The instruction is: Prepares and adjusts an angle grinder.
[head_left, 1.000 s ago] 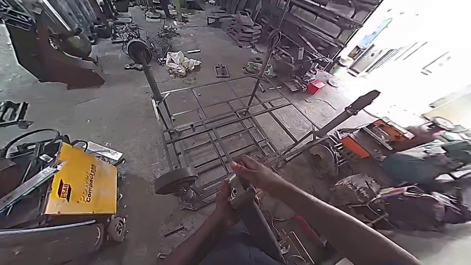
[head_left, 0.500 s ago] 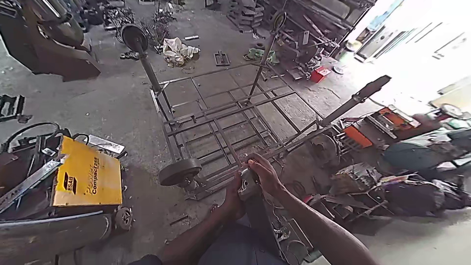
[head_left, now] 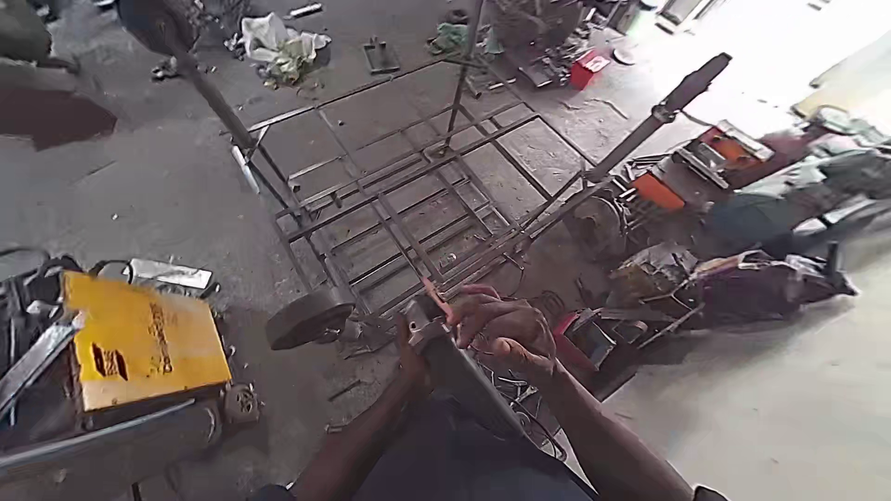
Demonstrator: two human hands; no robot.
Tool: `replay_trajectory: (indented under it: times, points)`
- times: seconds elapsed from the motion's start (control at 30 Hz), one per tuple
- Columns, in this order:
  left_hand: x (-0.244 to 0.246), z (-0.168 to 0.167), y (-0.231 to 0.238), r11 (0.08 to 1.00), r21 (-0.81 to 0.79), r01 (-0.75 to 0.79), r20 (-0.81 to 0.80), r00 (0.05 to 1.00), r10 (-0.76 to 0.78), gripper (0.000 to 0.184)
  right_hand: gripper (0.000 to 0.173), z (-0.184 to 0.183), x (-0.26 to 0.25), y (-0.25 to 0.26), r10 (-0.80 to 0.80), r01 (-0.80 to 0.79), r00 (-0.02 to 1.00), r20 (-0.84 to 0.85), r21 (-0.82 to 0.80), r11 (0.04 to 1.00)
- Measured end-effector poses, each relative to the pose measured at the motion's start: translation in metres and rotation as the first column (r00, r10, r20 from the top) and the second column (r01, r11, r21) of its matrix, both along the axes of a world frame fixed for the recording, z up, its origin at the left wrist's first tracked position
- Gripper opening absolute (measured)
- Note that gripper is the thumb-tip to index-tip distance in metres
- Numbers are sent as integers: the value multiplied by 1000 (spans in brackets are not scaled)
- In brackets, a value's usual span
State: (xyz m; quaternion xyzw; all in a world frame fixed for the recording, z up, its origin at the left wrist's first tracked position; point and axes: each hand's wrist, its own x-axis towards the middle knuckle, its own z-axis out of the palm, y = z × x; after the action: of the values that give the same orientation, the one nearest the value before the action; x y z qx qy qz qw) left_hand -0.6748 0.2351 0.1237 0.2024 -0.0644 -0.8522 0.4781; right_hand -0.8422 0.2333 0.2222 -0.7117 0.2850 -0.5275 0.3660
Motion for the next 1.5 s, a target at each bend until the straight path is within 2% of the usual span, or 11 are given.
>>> replay_trajectory:
  times: [0.1, 0.17, 0.27, 0.47, 0.67, 0.9, 1.1, 1.17, 1.3, 1.37, 1.5]
  points:
    - [2, -3, -11, 996, -29, 83, -160, 983, -87, 97, 45, -5, -12, 35, -257, 334, 921, -294, 249, 909]
    - [2, -17, -14, 984, -57, 171, -317, 931, -181, 103, 70, -12, -6, 59, -123, 438, 828, -546, 494, 751]
    - [-1, -18, -18, 979, -57, 196, -379, 903, -203, 107, 95, -8, 10, 78, 112, 473, 770, -628, 680, 559]
    - [-5, 12, -11, 975, 118, 188, -266, 952, -151, 111, 71, 11, 19, 91, -72, 575, 428, -901, 210, 791]
    - [-12, 20, -4, 967, 236, 95, -173, 983, -54, 94, 43, 57, 14, 33, -346, 532, 460, -818, -58, 845]
    - [-9, 26, 2, 961, 238, 143, -158, 982, -107, 106, 46, 97, 49, -36, 36, 445, 231, -972, 139, 885]
    - [-6, 14, 3, 987, 128, 99, -206, 976, -71, 99, 41, 108, 64, -44, 90, 297, 150, -985, 131, 946]
    - [-5, 13, 3, 989, 58, 136, -255, 960, -117, 95, 20, 108, 60, -47, 56, 172, 214, -975, 94, 981]
    - [-6, 8, -5, 971, -109, 213, -407, 882, -240, 92, 34, 109, 42, -52, -89, 135, 500, -862, -25, 991]
    - [-6, 7, -7, 966, -108, 237, -422, 869, -260, 96, 20, 107, 41, -53, -157, 202, 430, -889, -74, 977]
    - [-10, 24, -6, 986, 38, 163, -288, 947, -145, 95, 53, 112, 57, -49, -21, 276, 177, -984, 29, 961]
